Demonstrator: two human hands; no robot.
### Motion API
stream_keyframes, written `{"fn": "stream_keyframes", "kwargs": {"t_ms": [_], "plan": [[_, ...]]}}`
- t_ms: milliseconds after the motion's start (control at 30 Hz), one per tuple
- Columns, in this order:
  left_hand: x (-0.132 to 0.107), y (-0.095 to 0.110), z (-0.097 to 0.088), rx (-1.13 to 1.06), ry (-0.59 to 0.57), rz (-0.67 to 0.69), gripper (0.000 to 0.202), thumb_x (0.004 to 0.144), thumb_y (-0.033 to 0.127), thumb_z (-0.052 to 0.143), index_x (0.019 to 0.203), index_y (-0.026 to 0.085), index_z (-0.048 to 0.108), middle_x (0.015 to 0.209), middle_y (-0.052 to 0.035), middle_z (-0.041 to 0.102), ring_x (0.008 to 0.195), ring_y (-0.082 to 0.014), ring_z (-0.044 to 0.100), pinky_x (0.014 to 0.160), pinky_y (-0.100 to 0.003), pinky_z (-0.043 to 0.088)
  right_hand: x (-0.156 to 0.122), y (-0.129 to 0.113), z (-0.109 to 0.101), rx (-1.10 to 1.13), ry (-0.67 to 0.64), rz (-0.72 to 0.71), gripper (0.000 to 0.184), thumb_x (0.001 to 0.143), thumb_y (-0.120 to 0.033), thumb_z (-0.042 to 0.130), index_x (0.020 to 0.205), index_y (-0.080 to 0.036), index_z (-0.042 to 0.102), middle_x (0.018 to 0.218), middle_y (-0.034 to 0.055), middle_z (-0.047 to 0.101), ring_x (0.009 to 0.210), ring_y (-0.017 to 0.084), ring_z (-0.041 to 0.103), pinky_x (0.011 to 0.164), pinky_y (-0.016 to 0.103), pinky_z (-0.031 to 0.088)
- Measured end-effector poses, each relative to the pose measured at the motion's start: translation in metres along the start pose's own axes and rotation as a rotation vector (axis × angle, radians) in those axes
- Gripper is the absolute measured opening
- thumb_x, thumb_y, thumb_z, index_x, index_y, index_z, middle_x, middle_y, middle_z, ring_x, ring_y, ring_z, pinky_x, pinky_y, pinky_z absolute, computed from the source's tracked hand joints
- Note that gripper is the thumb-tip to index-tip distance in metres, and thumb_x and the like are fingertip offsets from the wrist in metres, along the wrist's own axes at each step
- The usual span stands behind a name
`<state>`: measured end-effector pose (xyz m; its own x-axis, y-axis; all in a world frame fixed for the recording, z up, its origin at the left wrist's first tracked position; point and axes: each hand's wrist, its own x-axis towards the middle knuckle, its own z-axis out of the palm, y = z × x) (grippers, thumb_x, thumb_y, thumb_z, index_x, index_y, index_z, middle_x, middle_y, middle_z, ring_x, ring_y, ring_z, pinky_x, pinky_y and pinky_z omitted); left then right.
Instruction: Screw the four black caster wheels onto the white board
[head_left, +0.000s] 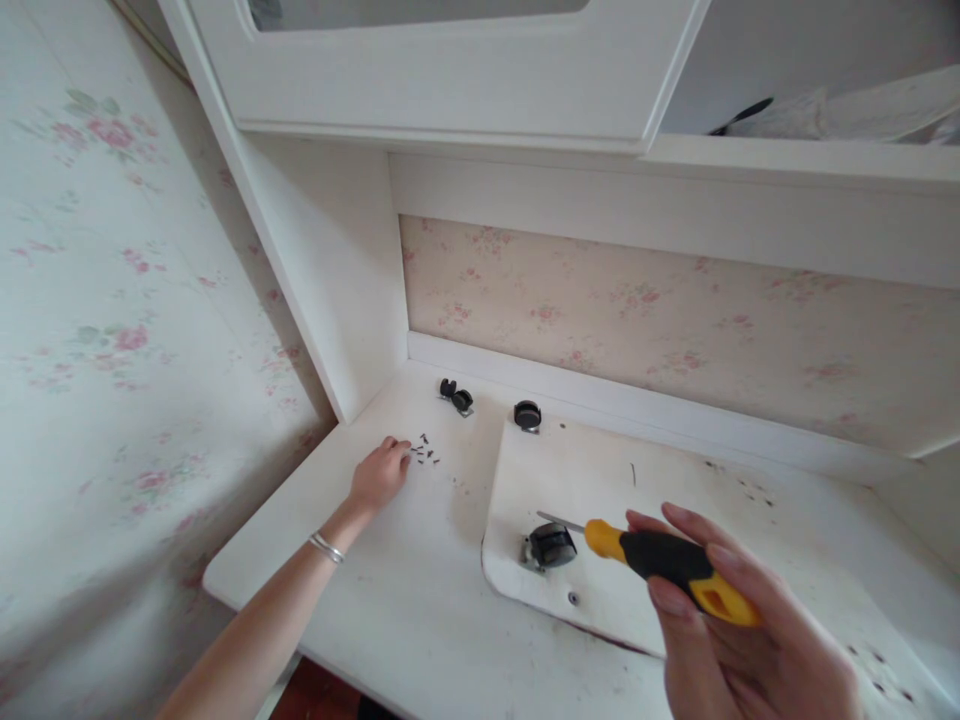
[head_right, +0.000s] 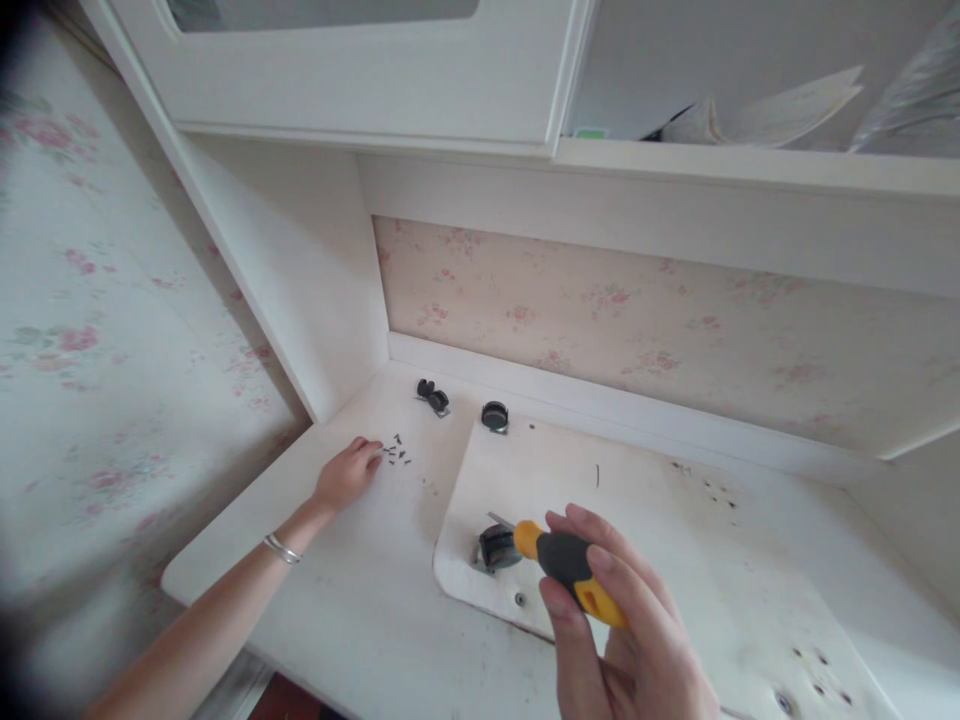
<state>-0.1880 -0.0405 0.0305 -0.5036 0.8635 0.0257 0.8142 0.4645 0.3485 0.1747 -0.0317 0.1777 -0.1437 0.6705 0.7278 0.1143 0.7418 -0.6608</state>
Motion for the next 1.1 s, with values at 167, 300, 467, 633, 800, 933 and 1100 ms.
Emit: {"fn": "stream_keyframes", "kwargs": {"t_ms": [167, 300, 467, 633, 800, 933, 1100], "plan": [[0.013, 0.001, 0.001, -0.001, -0.039, 0.046, 0.028, 0.096, 0.025, 0.046, 0.105, 0.023, 0.072, 0.112, -0.0079, 0.065, 0.106, -0.0228, 0.062, 0.093, -0.033, 0.046, 0.002, 0.002, 0.001, 0.067, 0.006, 0.003, 0.051, 0.08, 0.003, 0.063, 0.122, -0.026, 0.056, 0.128, 0.0068, 0.064, 0.103, 0.022, 0.071, 0.086, 0.036, 0.063], [0.017, 0.003, 0.001, -0.109, -0.016, 0.027, 0.026, 0.093, 0.023, 0.047, 0.089, 0.021, 0.073, 0.105, -0.0091, 0.067, 0.101, -0.0241, 0.063, 0.094, -0.035, 0.045, 0.002, 0.006, -0.002, 0.096, 0.012, 0.002, 0.052, 0.081, 0.004, 0.062, 0.124, -0.024, 0.056, 0.129, 0.0081, 0.063, 0.102, 0.023, 0.072, 0.085, 0.036, 0.063], [0.006, 0.01, -0.011, -0.396, 0.09, -0.05, 0.021, 0.089, 0.029, 0.053, 0.087, 0.021, 0.072, 0.103, -0.0084, 0.069, 0.099, -0.0245, 0.062, 0.089, -0.033, 0.046, 0.007, 0.004, -0.005, 0.165, 0.108, 0.037, 0.045, 0.079, 0.004, 0.064, 0.114, -0.024, 0.06, 0.12, 0.0053, 0.067, 0.098, 0.021, 0.073, 0.083, 0.032, 0.064], [-0.037, 0.047, -0.022, -0.811, 0.139, -0.173, 0.05, 0.088, 0.058, 0.053, 0.107, 0.014, 0.068, 0.07, -0.0027, 0.063, 0.063, -0.0163, 0.058, 0.058, -0.026, 0.045, 0.01, 0.003, 0.001, 0.24, 0.167, 0.083, 0.038, 0.077, 0.003, 0.069, 0.104, -0.022, 0.059, 0.104, 0.0032, 0.071, 0.095, 0.023, 0.074, 0.083, 0.037, 0.064], [-0.088, 0.105, -0.034, -1.837, -0.044, -0.363, 0.031, 0.071, 0.033, 0.083, 0.091, 0.015, 0.068, 0.087, 0.0002, 0.062, 0.059, -0.0044, 0.049, 0.05, -0.017, 0.039, 0.008, 0.0, 0.012, 0.319, 0.136, 0.038, 0.034, 0.077, 0.003, 0.068, 0.099, -0.021, 0.058, 0.099, 0.0018, 0.072, 0.089, 0.025, 0.075, 0.08, 0.041, 0.066], [-0.108, 0.134, -0.04, -2.206, -0.17, -0.535, 0.023, 0.075, 0.017, 0.082, 0.093, 0.014, 0.067, 0.089, 0.0006, 0.062, 0.06, -0.0043, 0.051, 0.047, -0.017, 0.04, 0.002, 0.001, 0.013, 0.34, 0.045, -0.073, 0.048, 0.07, 0.012, 0.063, 0.107, -0.019, 0.057, 0.108, 0.0009, 0.072, 0.093, 0.022, 0.074, 0.087, 0.036, 0.063], [-0.111, 0.144, -0.044, -2.397, -0.306, -0.719, 0.006, 0.091, 0.014, 0.064, 0.097, 0.013, 0.062, 0.079, 0.001, 0.058, 0.057, -0.0051, 0.049, 0.043, -0.016, 0.036, -0.008, 0.005, 0.009, 0.294, 0.055, -0.102, 0.059, 0.067, 0.018, 0.058, 0.114, -0.018, 0.054, 0.114, 0.0004, 0.07, 0.098, 0.019, 0.073, 0.093, 0.032, 0.061]]}}
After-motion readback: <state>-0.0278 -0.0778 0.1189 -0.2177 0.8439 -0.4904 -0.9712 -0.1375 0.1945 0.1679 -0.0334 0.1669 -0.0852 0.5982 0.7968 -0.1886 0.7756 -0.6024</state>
